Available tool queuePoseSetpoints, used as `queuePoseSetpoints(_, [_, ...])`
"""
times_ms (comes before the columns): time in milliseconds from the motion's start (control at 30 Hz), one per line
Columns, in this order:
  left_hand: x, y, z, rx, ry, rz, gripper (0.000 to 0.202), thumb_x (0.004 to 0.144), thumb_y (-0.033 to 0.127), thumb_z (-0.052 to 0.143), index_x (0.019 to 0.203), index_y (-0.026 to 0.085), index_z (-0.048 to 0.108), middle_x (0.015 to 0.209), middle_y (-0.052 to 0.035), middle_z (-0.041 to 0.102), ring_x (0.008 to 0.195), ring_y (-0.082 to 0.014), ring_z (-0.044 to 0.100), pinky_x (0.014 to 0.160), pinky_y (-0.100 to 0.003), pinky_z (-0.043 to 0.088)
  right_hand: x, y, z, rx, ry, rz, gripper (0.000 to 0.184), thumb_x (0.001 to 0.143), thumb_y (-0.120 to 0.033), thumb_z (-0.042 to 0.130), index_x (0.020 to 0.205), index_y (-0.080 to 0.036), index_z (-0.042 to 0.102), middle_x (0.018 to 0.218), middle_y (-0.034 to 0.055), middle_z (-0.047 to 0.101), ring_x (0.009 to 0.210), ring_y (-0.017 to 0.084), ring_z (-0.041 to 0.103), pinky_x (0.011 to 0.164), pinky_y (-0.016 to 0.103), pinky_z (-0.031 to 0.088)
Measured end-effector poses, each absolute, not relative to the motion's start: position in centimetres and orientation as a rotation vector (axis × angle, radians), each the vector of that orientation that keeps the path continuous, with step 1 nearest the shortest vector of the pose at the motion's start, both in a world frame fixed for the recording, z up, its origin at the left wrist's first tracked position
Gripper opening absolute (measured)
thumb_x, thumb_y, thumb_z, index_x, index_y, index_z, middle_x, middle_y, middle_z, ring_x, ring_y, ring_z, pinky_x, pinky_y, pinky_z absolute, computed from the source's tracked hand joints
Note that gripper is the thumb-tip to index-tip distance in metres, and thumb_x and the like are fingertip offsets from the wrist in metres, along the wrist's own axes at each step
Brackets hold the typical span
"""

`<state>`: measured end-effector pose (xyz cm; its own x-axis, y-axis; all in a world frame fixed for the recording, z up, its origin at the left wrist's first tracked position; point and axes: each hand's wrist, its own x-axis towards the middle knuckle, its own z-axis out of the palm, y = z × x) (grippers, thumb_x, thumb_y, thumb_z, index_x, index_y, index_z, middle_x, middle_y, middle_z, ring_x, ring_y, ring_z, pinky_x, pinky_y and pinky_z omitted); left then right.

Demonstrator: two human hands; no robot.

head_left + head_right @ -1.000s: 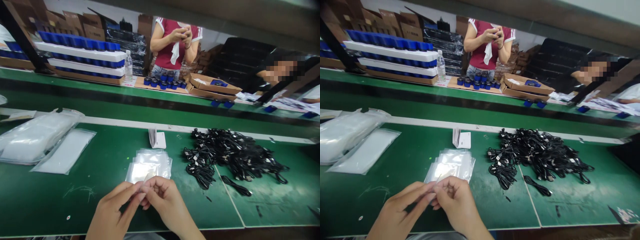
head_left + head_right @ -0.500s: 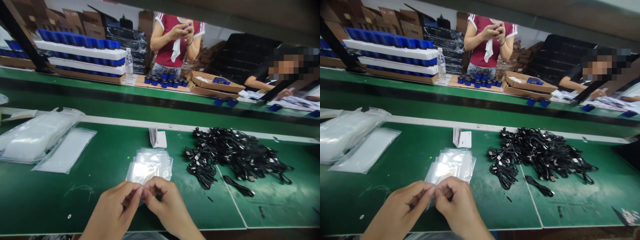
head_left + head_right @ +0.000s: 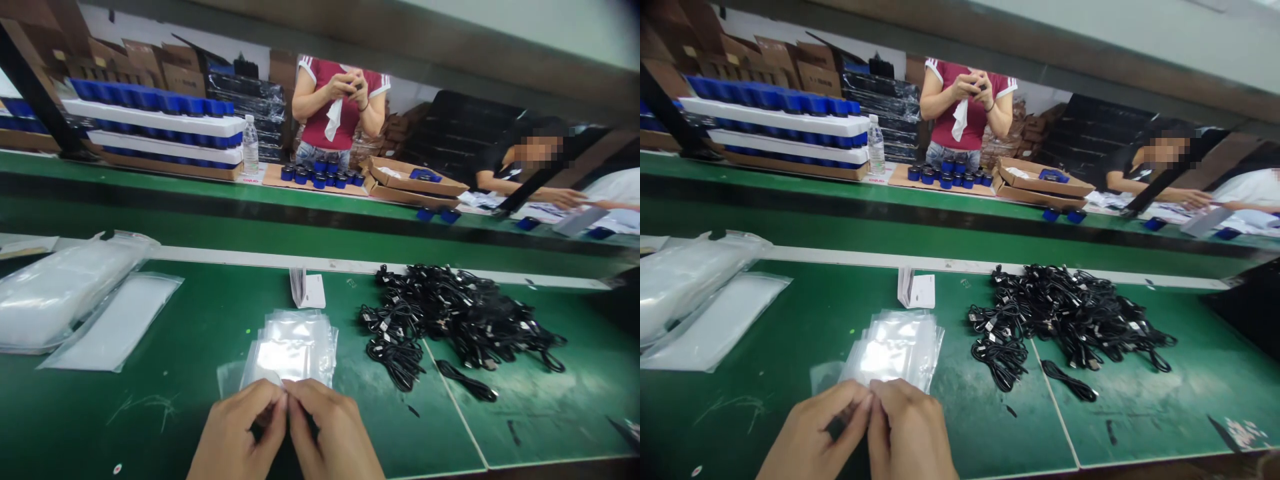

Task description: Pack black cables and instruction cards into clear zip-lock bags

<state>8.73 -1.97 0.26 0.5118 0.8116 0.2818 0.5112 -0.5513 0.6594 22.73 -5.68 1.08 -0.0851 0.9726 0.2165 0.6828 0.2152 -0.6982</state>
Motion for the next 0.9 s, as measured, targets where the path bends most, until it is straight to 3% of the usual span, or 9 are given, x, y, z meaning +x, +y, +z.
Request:
queuePoseSetpoints(100, [8.6, -2.1, -0.3, 2.354, 1.111, 0.85, 0.024, 0.084, 0.019, 0.045, 0.061, 0.021, 0.046, 0.051, 0.0076, 0.051, 0.043, -0.0062, 0.051, 0.045, -0.013, 0.04, 22.9, -5.5, 0.8, -1.633, -1.922, 0.335, 0.023, 0.079, -0.012, 0.042, 0.066, -0.019, 0.06, 0.059, 0.0013, 0.063, 0.051, 0.014, 0.059, 0.05, 0.022, 0.036])
queuePoseSetpoints(200, [8.3, -2.2, -0.8, 2.321, 1.181, 0.913, 0.023, 0.082, 0.016, 0.044, 0.059, 0.021, 0.045, 0.05, 0.0076, 0.048, 0.042, -0.0065, 0.05, 0.045, -0.014, 0.04, 23.4, -5.2, 0.6, -1.789, -1.88, 0.156, 0.021, 0.076, -0.011, 0.044, 0.061, -0.018, 0.057, 0.056, 0.0023, 0.061, 0.05, 0.015, 0.056, 0.05, 0.024, 0.031])
queuePoseSetpoints(333, [8.1, -2.0, -1.6, 2.274, 1.252, 0.877, 0.022, 0.079, 0.015, 0.043, 0.058, 0.022, 0.043, 0.048, 0.0085, 0.047, 0.04, -0.0059, 0.049, 0.045, -0.012, 0.04, 25.4, -2.9, 2.4, -1.79, -1.804, 0.67, 0.02, 0.083, -0.018, 0.047, 0.067, -0.018, 0.059, 0.06, -0.0001, 0.061, 0.056, 0.013, 0.055, 0.053, 0.022, 0.034])
queuePoseSetpoints(433, [8.0, -1.8, -2.1, 2.3, 1.288, 0.795, 0.024, 0.078, 0.017, 0.044, 0.055, 0.022, 0.04, 0.045, 0.0092, 0.045, 0.038, -0.0057, 0.047, 0.041, -0.011, 0.038, 27.4, 1.2, 3.9, -1.697, -1.439, 0.998, 0.016, 0.084, -0.033, 0.054, 0.081, -0.018, 0.06, 0.078, 0.0019, 0.062, 0.072, 0.015, 0.057, 0.061, 0.023, 0.042])
queuePoseSetpoints(567, [8.2, -1.7, -2.3, 2.328, 1.323, 0.794, 0.029, 0.082, 0.021, 0.043, 0.054, 0.022, 0.036, 0.043, 0.009, 0.041, 0.037, -0.0063, 0.045, 0.04, -0.012, 0.037, 29.2, 7.5, 4.0, -1.739, -1.254, 1.166, 0.031, 0.089, -0.043, 0.047, 0.08, -0.014, 0.054, 0.074, 0.0025, 0.058, 0.054, 0.01, 0.054, 0.046, 0.022, 0.045])
queuePoseSetpoints(700, [8.4, -1.8, -2.2, 2.328, 1.328, 0.829, 0.03, 0.082, 0.021, 0.043, 0.053, 0.022, 0.035, 0.043, 0.0088, 0.04, 0.037, -0.0065, 0.044, 0.04, -0.013, 0.036, 29.8, 10.4, 3.2, -1.778, -1.204, 1.346, 0.03, 0.091, -0.039, 0.049, 0.081, -0.012, 0.056, 0.066, -0.0024, 0.056, 0.046, 0.007, 0.051, 0.044, 0.02, 0.045])
queuePoseSetpoints(900, [8.5, -1.9, -2.2, 2.305, 1.352, 0.86, 0.028, 0.08, 0.02, 0.045, 0.053, 0.022, 0.038, 0.043, 0.0084, 0.043, 0.037, -0.0071, 0.045, 0.041, -0.014, 0.035, 30.5, 10.1, 2.1, -1.823, -1.221, 1.346, 0.023, 0.092, -0.032, 0.05, 0.101, -0.013, 0.058, 0.09, 0.0031, 0.062, 0.069, 0.012, 0.061, 0.06, 0.028, 0.052])
